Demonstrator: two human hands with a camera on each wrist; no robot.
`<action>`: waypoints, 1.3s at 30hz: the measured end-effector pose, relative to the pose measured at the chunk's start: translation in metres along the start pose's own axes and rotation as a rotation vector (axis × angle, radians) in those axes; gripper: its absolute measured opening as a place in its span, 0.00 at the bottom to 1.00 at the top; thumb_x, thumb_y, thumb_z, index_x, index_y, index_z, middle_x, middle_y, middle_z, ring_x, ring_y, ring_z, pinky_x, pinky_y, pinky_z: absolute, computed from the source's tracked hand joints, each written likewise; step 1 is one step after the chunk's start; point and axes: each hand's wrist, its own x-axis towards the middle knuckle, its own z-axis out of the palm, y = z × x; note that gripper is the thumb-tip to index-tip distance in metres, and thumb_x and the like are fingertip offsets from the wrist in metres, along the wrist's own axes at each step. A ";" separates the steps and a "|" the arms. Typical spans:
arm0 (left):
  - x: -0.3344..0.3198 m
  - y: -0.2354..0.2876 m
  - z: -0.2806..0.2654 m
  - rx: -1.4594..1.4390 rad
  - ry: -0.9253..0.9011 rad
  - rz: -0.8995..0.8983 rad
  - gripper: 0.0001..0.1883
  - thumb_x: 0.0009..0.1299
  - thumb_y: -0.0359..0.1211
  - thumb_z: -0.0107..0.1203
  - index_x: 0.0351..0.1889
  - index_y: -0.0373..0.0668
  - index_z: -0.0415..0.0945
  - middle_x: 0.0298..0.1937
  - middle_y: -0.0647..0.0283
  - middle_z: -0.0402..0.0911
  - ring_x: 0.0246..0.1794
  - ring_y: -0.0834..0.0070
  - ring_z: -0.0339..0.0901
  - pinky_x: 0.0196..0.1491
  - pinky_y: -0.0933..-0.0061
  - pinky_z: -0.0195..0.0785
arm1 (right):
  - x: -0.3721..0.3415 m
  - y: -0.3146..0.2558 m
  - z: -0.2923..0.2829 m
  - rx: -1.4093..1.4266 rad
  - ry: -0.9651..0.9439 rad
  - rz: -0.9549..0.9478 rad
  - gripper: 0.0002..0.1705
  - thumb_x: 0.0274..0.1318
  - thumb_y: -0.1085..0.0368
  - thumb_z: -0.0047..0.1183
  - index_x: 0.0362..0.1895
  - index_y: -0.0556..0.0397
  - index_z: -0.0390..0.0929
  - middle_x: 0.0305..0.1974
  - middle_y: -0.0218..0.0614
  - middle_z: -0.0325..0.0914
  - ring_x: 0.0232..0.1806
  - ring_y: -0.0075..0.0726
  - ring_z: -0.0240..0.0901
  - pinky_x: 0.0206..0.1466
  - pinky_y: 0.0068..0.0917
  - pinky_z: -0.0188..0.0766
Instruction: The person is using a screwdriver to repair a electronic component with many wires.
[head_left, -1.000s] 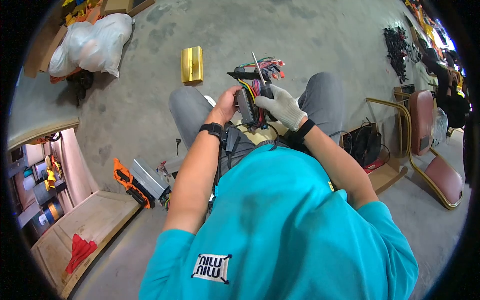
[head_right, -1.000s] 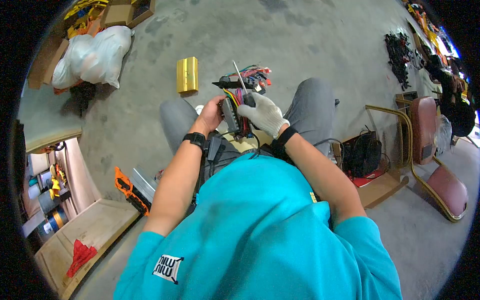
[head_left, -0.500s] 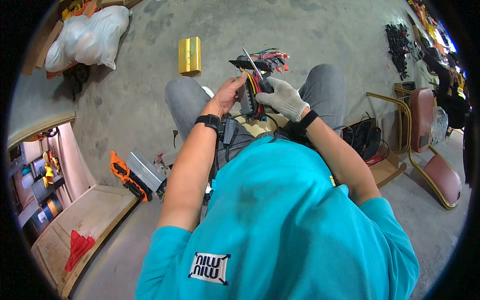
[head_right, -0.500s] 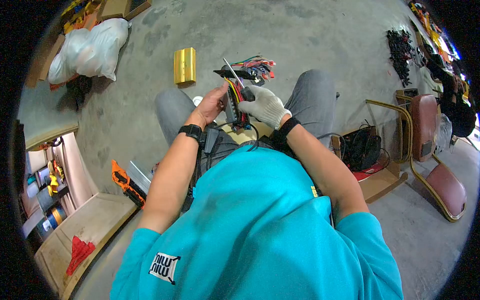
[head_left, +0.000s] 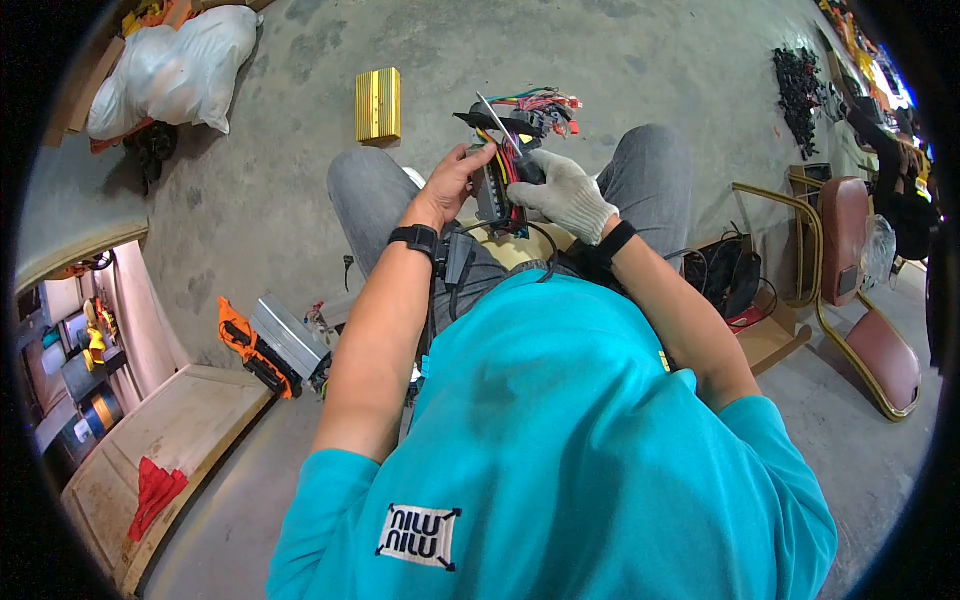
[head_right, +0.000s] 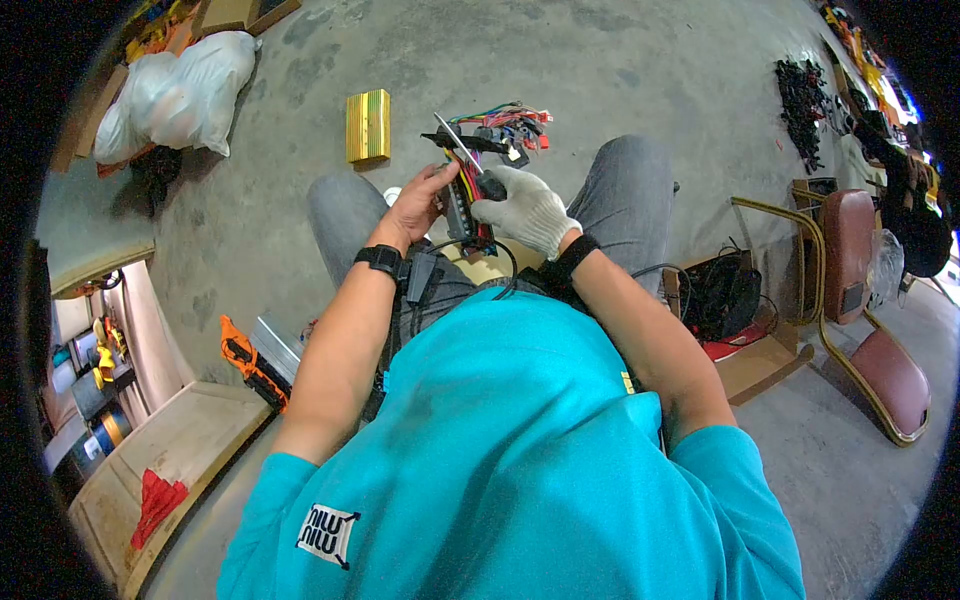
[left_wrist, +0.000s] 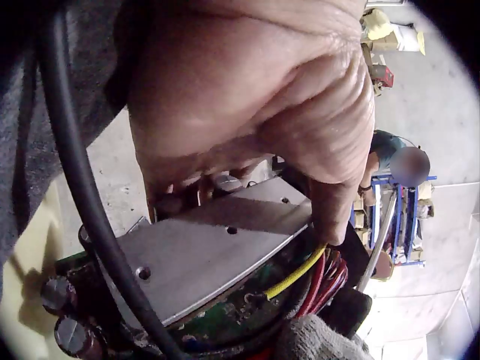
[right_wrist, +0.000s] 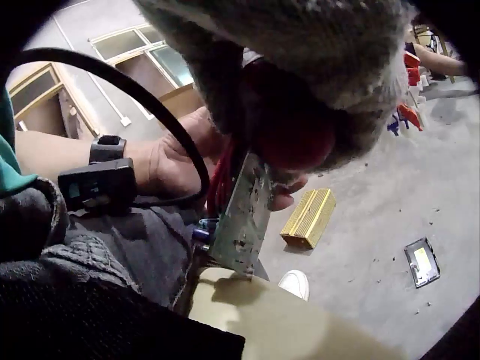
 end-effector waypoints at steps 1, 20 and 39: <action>-0.001 0.003 0.000 -0.005 -0.028 0.015 0.29 0.74 0.54 0.63 0.61 0.44 0.74 0.53 0.65 0.81 0.53 0.73 0.76 0.58 0.67 0.66 | 0.002 0.002 0.001 -0.009 0.001 -0.004 0.26 0.52 0.55 0.63 0.51 0.60 0.81 0.32 0.48 0.83 0.33 0.42 0.83 0.40 0.38 0.77; 0.011 -0.002 -0.010 -0.015 -0.114 -0.010 0.17 0.76 0.48 0.58 0.53 0.49 0.83 0.45 0.68 0.86 0.48 0.75 0.80 0.54 0.64 0.67 | 0.004 0.005 0.002 -0.067 0.020 -0.026 0.29 0.50 0.56 0.64 0.54 0.59 0.79 0.34 0.52 0.83 0.37 0.50 0.83 0.44 0.41 0.77; -0.002 0.007 0.002 0.046 -0.056 0.031 0.22 0.72 0.48 0.62 0.55 0.42 0.83 0.42 0.68 0.83 0.39 0.77 0.76 0.47 0.68 0.66 | -0.013 -0.037 -0.037 -0.264 0.029 0.049 0.28 0.56 0.51 0.60 0.54 0.58 0.79 0.34 0.50 0.83 0.38 0.49 0.83 0.45 0.39 0.76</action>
